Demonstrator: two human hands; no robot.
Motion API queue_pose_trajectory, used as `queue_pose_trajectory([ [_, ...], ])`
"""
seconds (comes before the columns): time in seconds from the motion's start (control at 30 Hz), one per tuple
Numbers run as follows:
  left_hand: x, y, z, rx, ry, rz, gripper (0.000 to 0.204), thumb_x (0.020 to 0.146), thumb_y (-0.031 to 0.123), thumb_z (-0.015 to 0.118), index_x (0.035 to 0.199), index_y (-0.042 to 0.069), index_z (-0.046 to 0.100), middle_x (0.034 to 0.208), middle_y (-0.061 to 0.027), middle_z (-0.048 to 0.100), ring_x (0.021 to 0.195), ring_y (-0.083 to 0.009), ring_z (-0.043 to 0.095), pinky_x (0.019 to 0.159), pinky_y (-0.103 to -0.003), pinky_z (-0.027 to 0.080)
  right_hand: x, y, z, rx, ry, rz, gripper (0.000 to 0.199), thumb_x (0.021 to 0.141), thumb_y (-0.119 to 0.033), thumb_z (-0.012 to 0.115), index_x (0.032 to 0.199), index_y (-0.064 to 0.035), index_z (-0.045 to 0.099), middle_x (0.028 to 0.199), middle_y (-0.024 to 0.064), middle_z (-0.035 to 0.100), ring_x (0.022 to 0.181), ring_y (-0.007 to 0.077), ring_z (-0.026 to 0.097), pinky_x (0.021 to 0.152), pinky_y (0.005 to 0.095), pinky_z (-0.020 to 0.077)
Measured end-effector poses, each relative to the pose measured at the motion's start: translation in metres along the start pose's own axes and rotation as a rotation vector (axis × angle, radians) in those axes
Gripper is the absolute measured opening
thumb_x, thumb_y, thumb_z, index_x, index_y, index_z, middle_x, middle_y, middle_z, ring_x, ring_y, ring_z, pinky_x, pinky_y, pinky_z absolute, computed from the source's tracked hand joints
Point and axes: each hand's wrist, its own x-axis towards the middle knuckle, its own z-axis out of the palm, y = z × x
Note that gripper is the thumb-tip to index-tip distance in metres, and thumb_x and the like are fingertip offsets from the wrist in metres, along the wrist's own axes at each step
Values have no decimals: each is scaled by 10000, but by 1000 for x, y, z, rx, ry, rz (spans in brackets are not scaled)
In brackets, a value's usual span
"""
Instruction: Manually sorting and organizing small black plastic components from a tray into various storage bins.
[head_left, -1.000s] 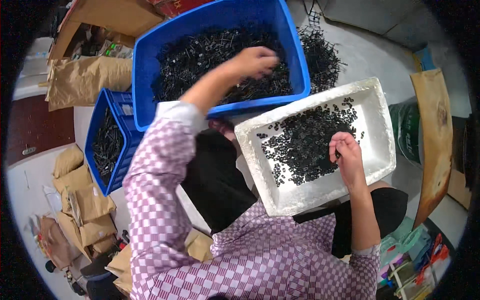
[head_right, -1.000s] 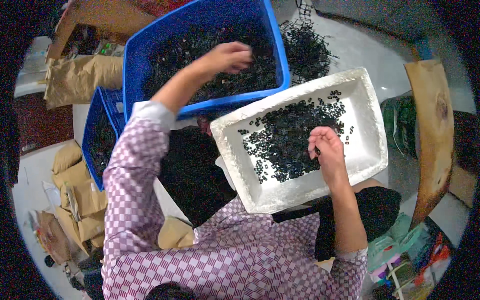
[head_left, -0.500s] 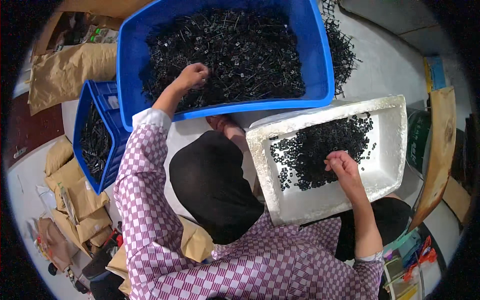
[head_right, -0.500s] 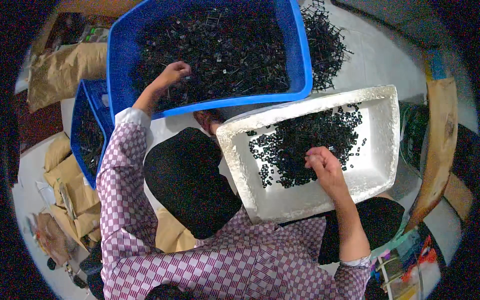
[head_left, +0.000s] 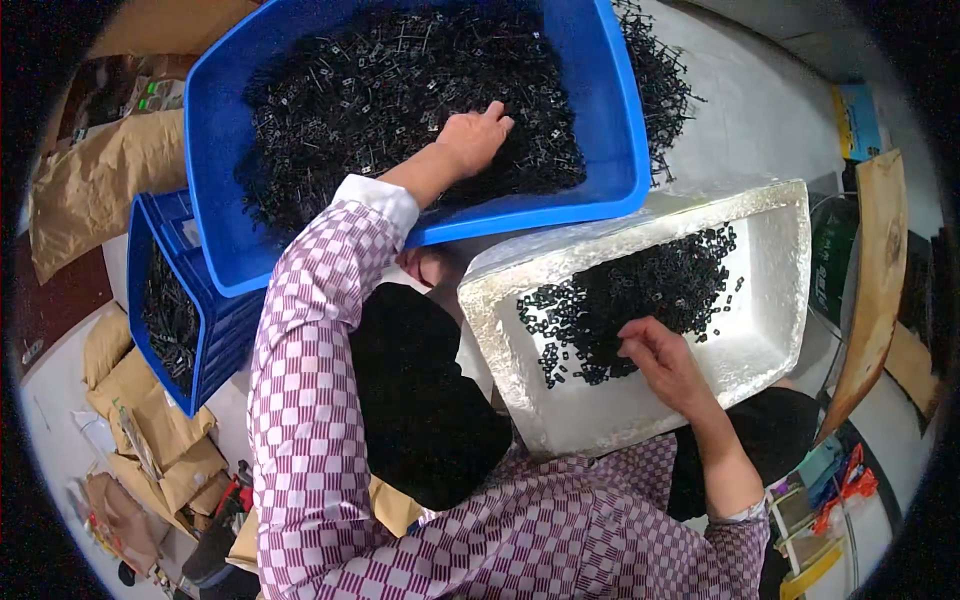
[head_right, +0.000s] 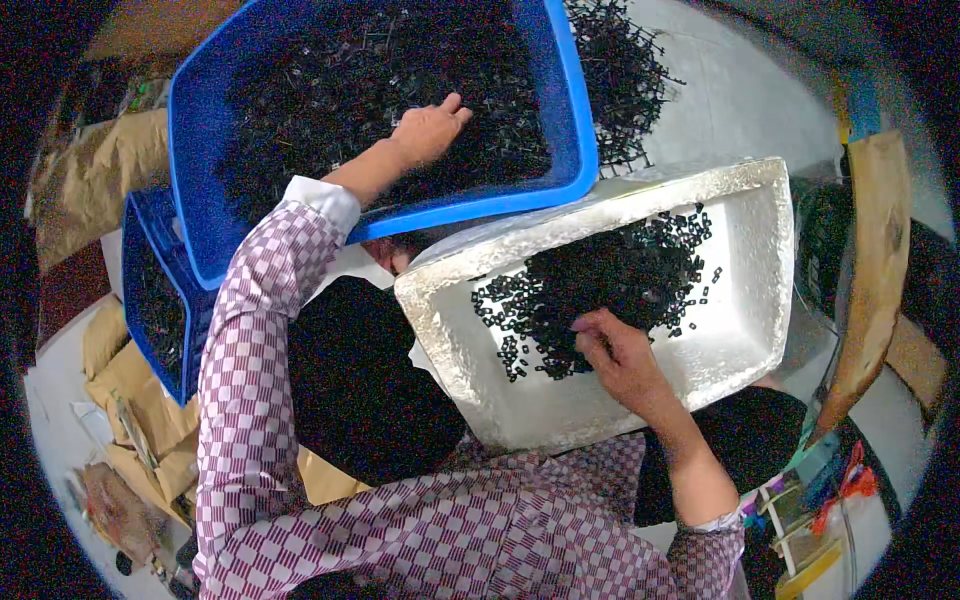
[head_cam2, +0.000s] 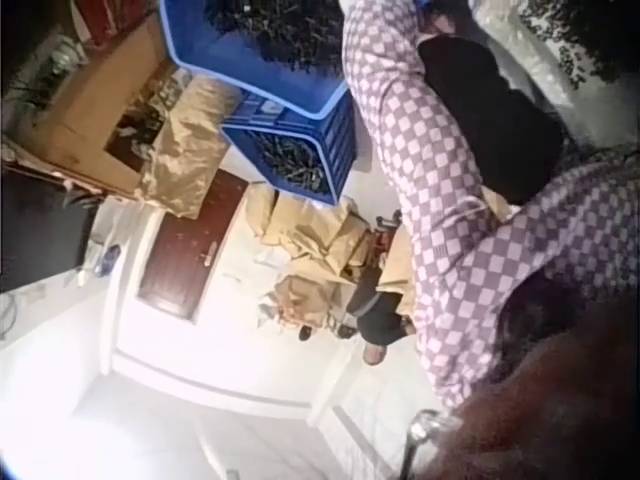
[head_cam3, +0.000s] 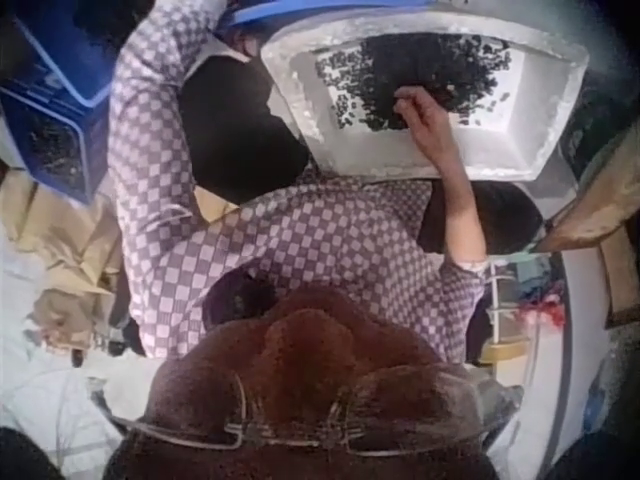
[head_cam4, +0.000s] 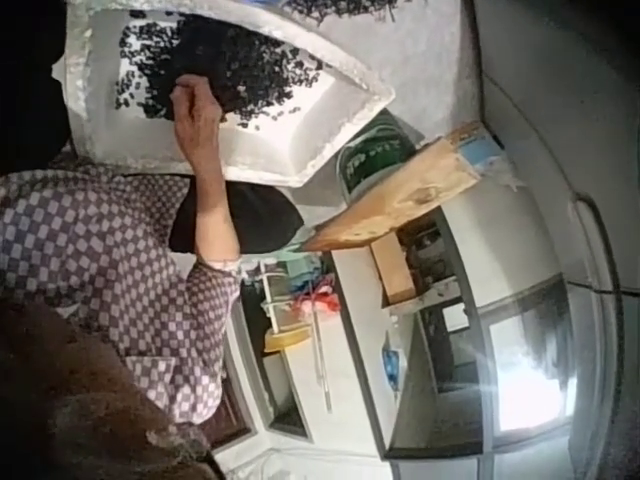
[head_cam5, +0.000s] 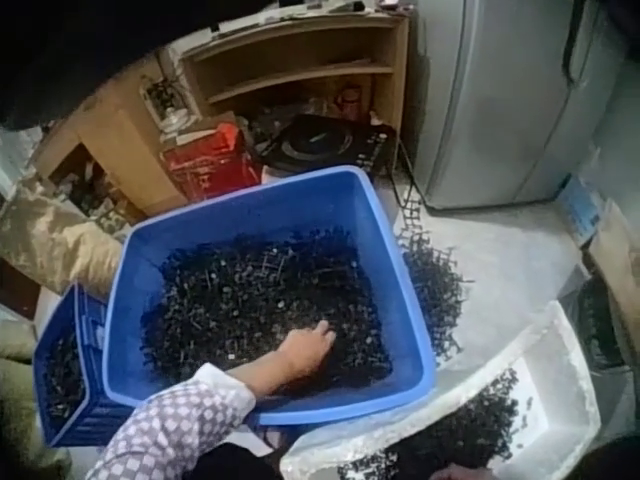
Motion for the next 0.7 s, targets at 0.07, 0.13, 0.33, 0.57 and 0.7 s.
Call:
queue_pose_trajectory([
  [0.07, 5, 9, 1, 27, -104, -141, 197, 792, 119, 496, 979, 77, 544, 956, -116, 503, 900, -272, 552, 712, -393, 490, -1, -1, -1, -10, 9, 8, 124, 877, -82, 497, 978, -12, 518, 779, 24, 564, 718, 71, 504, 639, 213, 409],
  [0.13, 6, 11, 3, 61, -103, -141, 191, 804, 126, 481, 976, 77, 545, 955, -116, 502, 904, -270, 550, 700, -391, 492, -1, -3, -2, -31, 15, 14, 127, 872, -82, 504, 975, -9, 521, 760, 24, 560, 696, 71, 498, 620, 219, 410],
  [0.33, 3, 9, -1, 180, -93, -34, 246, 813, 109, 480, 1058, 93, 492, 1018, -123, 477, 920, -300, 538, 683, -405, 482, -5, -4, -2, -46, 64, -78, 122, 851, -70, 526, 956, -6, 529, 730, 34, 555, 662, 82, 489, 596, 229, 410],
  [0.57, 27, -7, -23, -45, 194, -289, 452, 809, 100, 498, 1239, 158, 374, 1192, -134, 412, 1090, -323, 432, 804, -450, 428, -6, -4, -7, -55, 67, -19, 128, 825, -48, 548, 947, -13, 537, 730, 56, 556, 655, 105, 507, 577, 241, 413],
  [0.7, 65, -33, -13, 139, 308, -424, 581, 807, 82, 489, 1328, 206, 264, 1303, -142, 339, 1166, -342, 372, 876, -496, 372, -6, -4, -7, -70, 60, -78, 137, 819, -47, 558, 952, -18, 543, 766, 81, 571, 664, 156, 547, 565, 264, 429],
])
